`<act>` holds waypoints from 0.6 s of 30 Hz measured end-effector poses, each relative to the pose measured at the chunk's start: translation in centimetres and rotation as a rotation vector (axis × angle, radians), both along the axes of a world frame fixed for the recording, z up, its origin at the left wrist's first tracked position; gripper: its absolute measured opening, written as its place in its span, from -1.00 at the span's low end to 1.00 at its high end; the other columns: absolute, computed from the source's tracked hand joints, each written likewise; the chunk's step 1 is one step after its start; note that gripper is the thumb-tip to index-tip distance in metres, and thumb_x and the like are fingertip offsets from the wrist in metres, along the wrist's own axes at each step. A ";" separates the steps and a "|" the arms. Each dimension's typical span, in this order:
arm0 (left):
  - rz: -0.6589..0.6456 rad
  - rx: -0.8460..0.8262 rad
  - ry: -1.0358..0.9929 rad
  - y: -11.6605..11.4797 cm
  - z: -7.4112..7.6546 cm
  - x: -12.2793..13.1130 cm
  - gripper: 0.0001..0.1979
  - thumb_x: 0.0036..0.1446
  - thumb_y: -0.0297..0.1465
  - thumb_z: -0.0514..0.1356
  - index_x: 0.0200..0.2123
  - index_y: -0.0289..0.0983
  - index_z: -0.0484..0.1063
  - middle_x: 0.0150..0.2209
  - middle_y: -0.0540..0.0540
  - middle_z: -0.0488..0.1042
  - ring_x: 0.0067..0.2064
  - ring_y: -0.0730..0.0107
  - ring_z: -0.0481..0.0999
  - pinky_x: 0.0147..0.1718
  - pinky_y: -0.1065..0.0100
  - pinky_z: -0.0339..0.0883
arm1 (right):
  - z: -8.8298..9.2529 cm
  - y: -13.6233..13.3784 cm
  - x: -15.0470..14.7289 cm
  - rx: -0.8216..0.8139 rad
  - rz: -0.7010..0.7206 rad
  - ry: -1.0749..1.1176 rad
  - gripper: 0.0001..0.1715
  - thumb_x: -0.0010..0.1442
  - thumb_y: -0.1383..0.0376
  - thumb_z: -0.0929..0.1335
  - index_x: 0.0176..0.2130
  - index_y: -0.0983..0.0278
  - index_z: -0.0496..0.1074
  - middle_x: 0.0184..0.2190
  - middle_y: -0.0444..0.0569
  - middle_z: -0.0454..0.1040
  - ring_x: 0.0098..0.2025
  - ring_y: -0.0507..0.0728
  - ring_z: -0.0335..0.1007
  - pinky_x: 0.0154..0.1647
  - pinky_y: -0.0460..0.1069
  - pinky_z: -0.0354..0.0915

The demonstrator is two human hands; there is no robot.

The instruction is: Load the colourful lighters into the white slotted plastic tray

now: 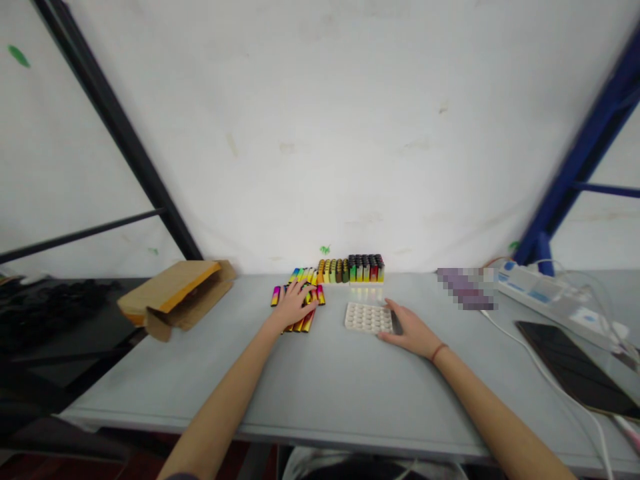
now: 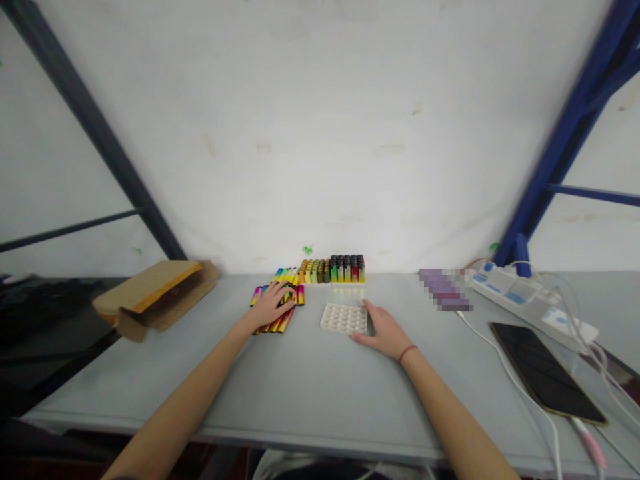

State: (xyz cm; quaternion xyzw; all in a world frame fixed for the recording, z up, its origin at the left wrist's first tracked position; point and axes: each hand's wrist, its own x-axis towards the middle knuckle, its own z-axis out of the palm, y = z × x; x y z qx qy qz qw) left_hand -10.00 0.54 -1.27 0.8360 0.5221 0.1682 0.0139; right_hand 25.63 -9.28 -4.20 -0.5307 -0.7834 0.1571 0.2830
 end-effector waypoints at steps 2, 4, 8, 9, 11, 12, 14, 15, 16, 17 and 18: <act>-0.041 0.116 -0.025 -0.4 0.6 1.4 -0.57 0.21 -0.11 0.08 0.09 -0.14 0.37 0.24 -0.21 0.25 0.31 -0.03 0.10 0.24 -0.20 -0.08 | 0.3 0.0 -0.2 -0.003 -0.008 0.000 -0.03 0.06 -0.02 0.39 0.27 0.44 0.12 0.14 0.31 0.36 0.16 0.35 0.31 0.20 0.23 0.20; -0.156 0.203 -0.052 -0.6 1.4 3.7 -0.58 0.23 -0.17 0.08 0.08 -0.22 0.37 0.18 -0.23 0.30 0.27 0.06 0.18 0.25 -0.06 0.01 | 0.7 -0.1 -0.1 0.004 -0.008 -0.009 -0.10 0.06 0.00 0.39 0.22 0.43 0.19 0.12 0.29 0.37 0.14 0.32 0.33 0.19 0.19 0.22; -0.305 0.257 -0.040 0.2 2.5 9.8 -0.60 0.26 -0.33 0.02 0.13 -0.28 0.33 0.15 -0.23 0.35 0.22 0.19 0.28 0.24 0.12 0.11 | 1.7 -0.4 1.5 0.064 -0.095 -0.124 -0.37 0.07 0.05 0.37 0.05 0.35 0.40 0.00 0.18 0.47 0.04 0.29 0.39 0.12 0.15 0.25; -0.299 0.265 -0.022 0.7 2.7 11.4 -0.58 0.25 -0.35 0.02 0.16 -0.30 0.30 0.19 -0.25 0.30 0.26 0.17 0.23 0.25 0.10 0.10 | 1.8 -0.4 2.3 0.070 -0.154 -0.159 -0.39 0.07 0.06 0.37 0.03 0.35 0.42 -0.02 0.18 0.49 0.02 0.29 0.40 0.11 0.15 0.25; -0.243 0.277 0.014 1.7 2.9 14.3 -0.52 0.23 -0.37 0.06 0.22 -0.31 0.23 0.29 -0.28 0.18 0.32 0.08 0.12 0.26 0.04 0.06 | 1.9 -0.6 3.8 0.063 -0.288 -0.210 -0.41 0.07 0.08 0.36 0.02 0.34 0.42 -0.03 0.17 0.50 0.01 0.29 0.41 0.11 0.14 0.23; -0.209 0.275 0.033 2.2 3.0 15.5 -0.51 0.23 -0.38 0.06 0.23 -0.31 0.21 0.31 -0.29 0.15 0.34 0.05 0.09 0.26 0.01 0.04 | 1.9 -0.7 4.4 0.055 -0.337 -0.227 -0.42 0.08 0.08 0.36 0.03 0.33 0.42 -0.03 0.16 0.50 0.03 0.28 0.41 0.11 0.13 0.23; -0.164 0.259 0.070 3.0 3.0 17.4 -0.53 0.24 -0.41 0.05 0.22 -0.30 0.23 0.29 -0.28 0.19 0.31 0.07 0.13 0.24 0.01 0.08 | 1.9 -0.8 5.3 0.034 -0.415 -0.260 -0.42 0.08 0.07 0.36 0.03 0.31 0.42 -0.02 0.14 0.50 0.05 0.28 0.40 0.11 0.12 0.22; -0.143 0.258 0.083 3.3 3.0 18.0 -0.56 0.25 -0.42 0.03 0.19 -0.29 0.25 0.25 -0.27 0.24 0.28 0.09 0.18 0.21 0.03 0.13 | 1.9 -0.9 5.5 0.020 -0.451 -0.277 -0.42 0.09 0.06 0.36 0.04 0.30 0.41 -0.01 0.14 0.50 0.05 0.28 0.39 0.10 0.12 0.22; -0.118 0.265 0.094 3.5 2.9 18.5 -0.59 0.26 -0.43 0.02 0.17 -0.28 0.28 0.21 -0.26 0.30 0.24 0.12 0.23 0.16 0.06 0.19 | 2.0 -0.9 5.6 0.004 -0.488 -0.294 -0.41 0.10 0.05 0.35 0.04 0.30 0.41 -0.01 0.14 0.49 0.06 0.28 0.39 0.09 0.12 0.22; -0.089 0.279 0.101 3.5 2.9 18.8 -0.62 0.27 -0.44 0.00 0.14 -0.27 0.30 0.17 -0.25 0.34 0.19 0.13 0.27 0.11 0.10 0.24 | 2.1 -0.9 5.6 -0.014 -0.526 -0.311 -0.41 0.10 0.03 0.35 0.04 0.30 0.41 0.00 0.15 0.49 0.06 0.29 0.39 0.08 0.12 0.23; -0.059 0.296 0.109 3.5 2.9 19.0 -0.64 0.28 -0.45 -0.01 0.11 -0.27 0.32 0.13 -0.24 0.37 0.15 0.15 0.29 0.05 0.14 0.29 | 2.3 -0.9 5.5 -0.031 -0.563 -0.326 -0.41 0.11 0.02 0.34 0.04 0.29 0.41 0.00 0.16 0.48 0.05 0.30 0.39 0.06 0.12 0.23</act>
